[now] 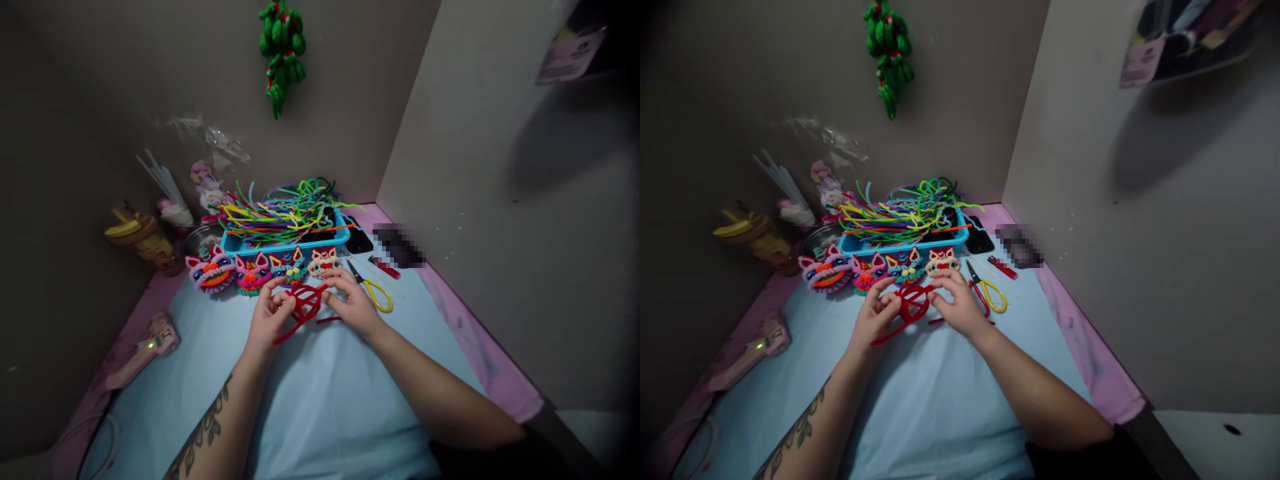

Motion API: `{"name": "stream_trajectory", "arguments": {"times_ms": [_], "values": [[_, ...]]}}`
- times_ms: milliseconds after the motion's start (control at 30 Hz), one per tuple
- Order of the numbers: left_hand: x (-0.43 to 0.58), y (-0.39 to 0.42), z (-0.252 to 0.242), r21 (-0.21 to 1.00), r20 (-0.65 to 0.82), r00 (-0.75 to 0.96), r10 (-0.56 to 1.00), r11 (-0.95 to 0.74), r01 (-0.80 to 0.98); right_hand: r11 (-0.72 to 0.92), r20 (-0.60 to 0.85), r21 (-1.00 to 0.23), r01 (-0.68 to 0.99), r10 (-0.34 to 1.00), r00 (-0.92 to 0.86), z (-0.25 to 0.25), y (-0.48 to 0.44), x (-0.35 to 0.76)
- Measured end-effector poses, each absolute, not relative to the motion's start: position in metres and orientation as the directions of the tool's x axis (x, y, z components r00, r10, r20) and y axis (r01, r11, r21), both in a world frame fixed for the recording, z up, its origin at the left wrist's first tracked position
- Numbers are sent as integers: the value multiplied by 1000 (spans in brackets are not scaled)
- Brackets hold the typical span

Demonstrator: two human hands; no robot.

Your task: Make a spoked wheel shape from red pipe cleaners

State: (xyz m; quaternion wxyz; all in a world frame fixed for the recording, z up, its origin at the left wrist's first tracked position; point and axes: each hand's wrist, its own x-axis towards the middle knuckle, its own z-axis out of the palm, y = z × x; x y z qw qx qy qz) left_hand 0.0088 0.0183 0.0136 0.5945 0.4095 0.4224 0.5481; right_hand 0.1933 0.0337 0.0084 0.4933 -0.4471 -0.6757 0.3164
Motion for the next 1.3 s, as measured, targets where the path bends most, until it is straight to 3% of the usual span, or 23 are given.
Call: {"name": "stream_trajectory", "arguments": {"times_ms": [367,467,567,767,867,1067,1300], "values": [[10,17,13,960,-31,62,998,47,-275,506,511,-799,323,856,-77,10,27,192],[11,15,14,959,-33,56,998,47,-279,414,413,-876,246,909,-59,8,26,190],[12,13,16,960,-33,52,998,46,-275,250,245,-966,64,966,-79,7,26,188],[11,15,16,966,-27,64,998,43,-257,87,107,-984,-154,986,-130,6,27,184],[10,15,15,966,-28,78,997,47,-254,59,81,-992,-111,975,-205,5,28,183],[12,13,16,959,-14,75,997,35,-282,280,256,-952,126,950,-181,8,28,184],[13,16,15,947,-25,78,997,48,-316,293,260,-942,164,945,-197,8,28,184]]}}
